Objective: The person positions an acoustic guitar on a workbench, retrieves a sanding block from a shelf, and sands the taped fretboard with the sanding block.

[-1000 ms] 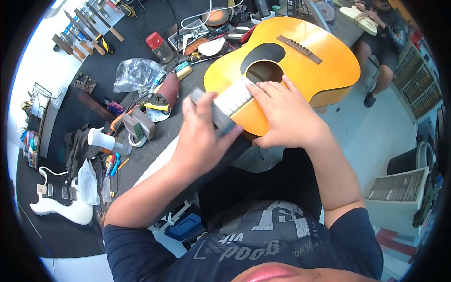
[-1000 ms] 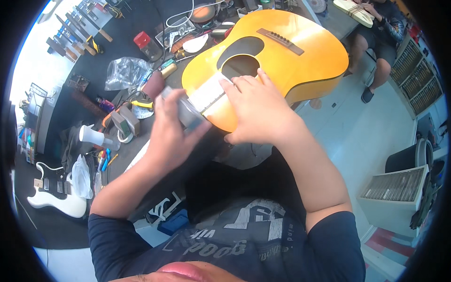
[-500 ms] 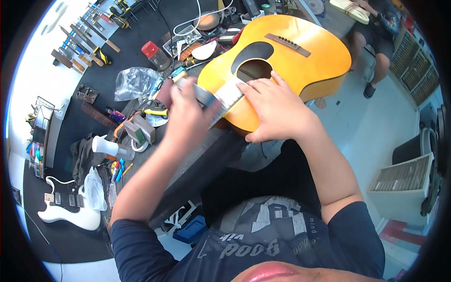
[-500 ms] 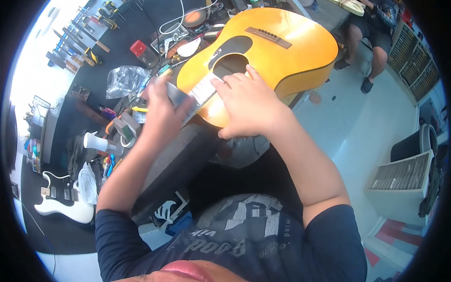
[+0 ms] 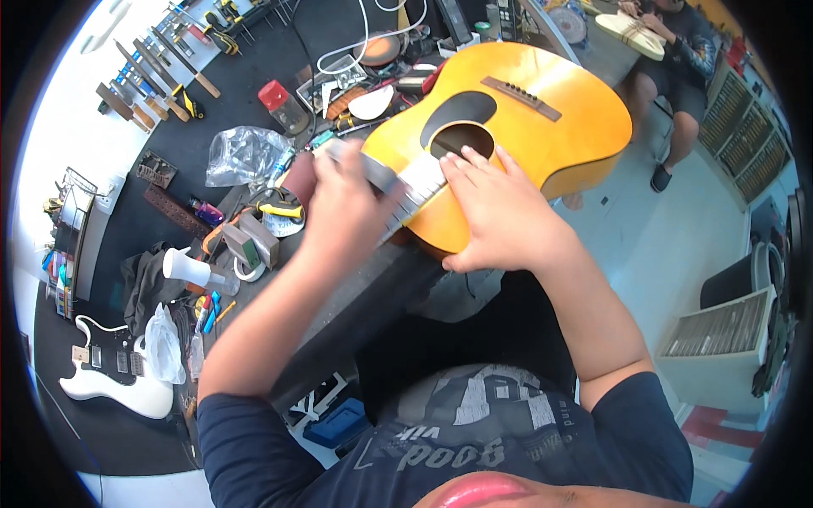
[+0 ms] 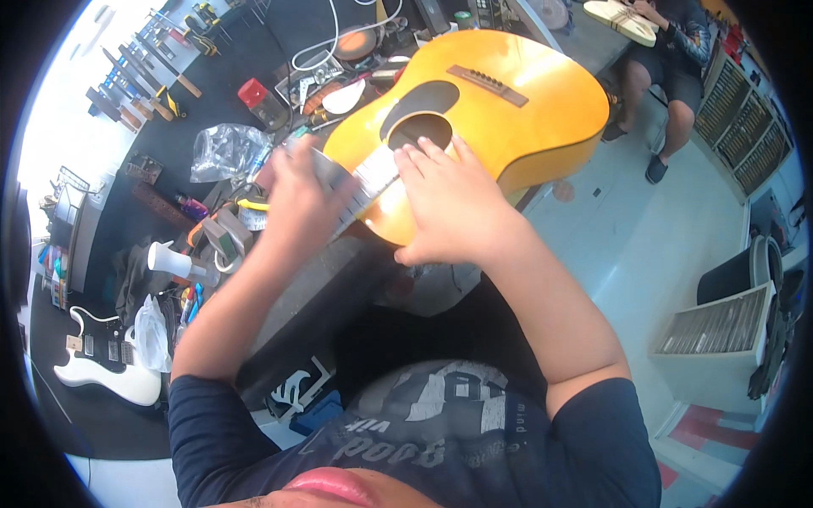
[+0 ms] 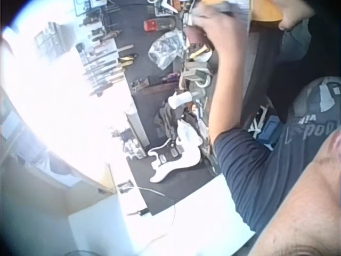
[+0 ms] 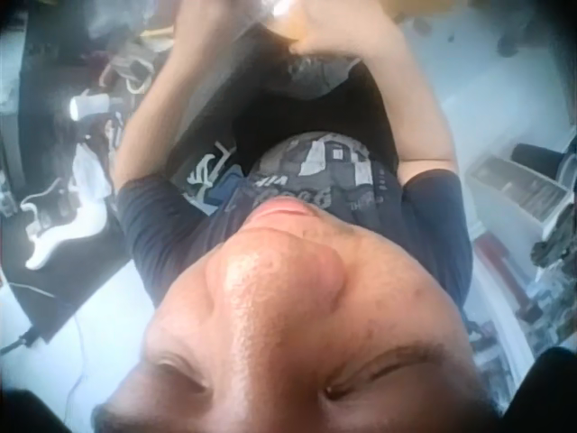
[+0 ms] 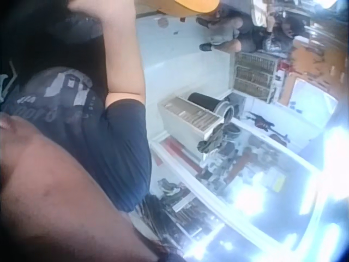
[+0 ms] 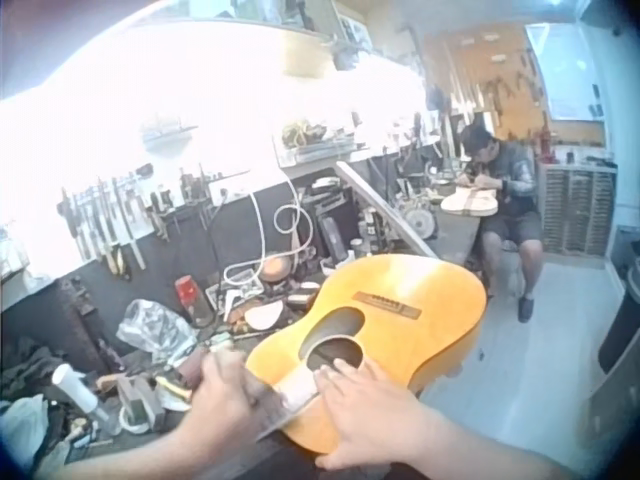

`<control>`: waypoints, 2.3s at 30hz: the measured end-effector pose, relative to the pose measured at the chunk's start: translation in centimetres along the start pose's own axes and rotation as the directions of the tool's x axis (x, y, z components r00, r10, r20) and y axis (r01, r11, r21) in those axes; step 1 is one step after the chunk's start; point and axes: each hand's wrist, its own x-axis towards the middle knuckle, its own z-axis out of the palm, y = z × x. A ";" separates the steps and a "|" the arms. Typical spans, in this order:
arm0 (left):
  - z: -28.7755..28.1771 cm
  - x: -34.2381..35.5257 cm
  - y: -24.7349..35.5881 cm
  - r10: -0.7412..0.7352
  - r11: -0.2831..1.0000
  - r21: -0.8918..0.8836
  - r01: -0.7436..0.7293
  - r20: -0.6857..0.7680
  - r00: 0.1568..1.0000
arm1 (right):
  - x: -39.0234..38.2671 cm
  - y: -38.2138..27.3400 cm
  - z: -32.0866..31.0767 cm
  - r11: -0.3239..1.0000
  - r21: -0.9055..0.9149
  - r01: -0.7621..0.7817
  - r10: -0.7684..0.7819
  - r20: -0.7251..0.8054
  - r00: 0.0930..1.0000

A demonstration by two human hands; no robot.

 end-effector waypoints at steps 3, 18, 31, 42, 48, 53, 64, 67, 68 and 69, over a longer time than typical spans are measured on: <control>0.9 -1.0 0.6 0.171 0.981 -0.087 -0.171 -0.009 0.985 | -0.1 -0.2 -0.2 1.000 -0.010 -0.011 0.011 0.027 1.000; 0.8 1.2 1.3 0.086 0.995 -0.055 -0.085 0.021 0.996 | 0.0 -0.1 -0.6 1.000 -0.012 0.001 0.000 0.039 0.999; 1.1 2.3 2.6 0.146 0.988 -0.056 -0.145 0.013 0.989 | 0.3 -1.6 -0.9 0.968 -0.162 -0.190 0.207 0.100 0.973; 2.3 3.9 2.4 0.139 0.987 -0.083 -0.137 0.016 0.990 | 0.5 -1.0 -1.4 0.984 -0.090 -0.156 0.166 0.120 0.979; 2.2 4.2 3.3 0.210 0.974 -0.079 -0.212 -0.026 0.977 | 0.3 -0.9 -1.2 0.985 -0.095 -0.146 0.158 0.135 0.978; 3.2 2.6 3.5 0.293 0.955 -0.034 -0.294 -0.038 0.955 | 0.3 -0.7 -1.1 0.987 -0.079 -0.138 0.147 0.132 0.980; 3.9 1.5 4.0 0.346 0.938 0.020 -0.345 -0.096 0.933 | 0.1 -0.7 -1.4 0.986 -0.094 -0.138 0.153 0.176 0.972; 3.3 4.7 0.0 0.277 0.961 0.016 -0.277 -0.101 0.955 | -0.5 -1.2 -1.2 0.987 -0.090 -0.132 0.145 0.146 0.979; 1.9 6.0 -1.5 0.246 0.969 0.067 -0.238 -0.170 0.954 | -0.2 -1.2 -1.7 0.989 -0.085 -0.124 0.133 0.118 0.984; 0.2 6.4 -1.0 0.143 0.989 0.054 -0.136 -0.182 0.973 | 0.0 -0.7 -1.1 0.989 -0.082 -0.124 0.133 0.116 0.984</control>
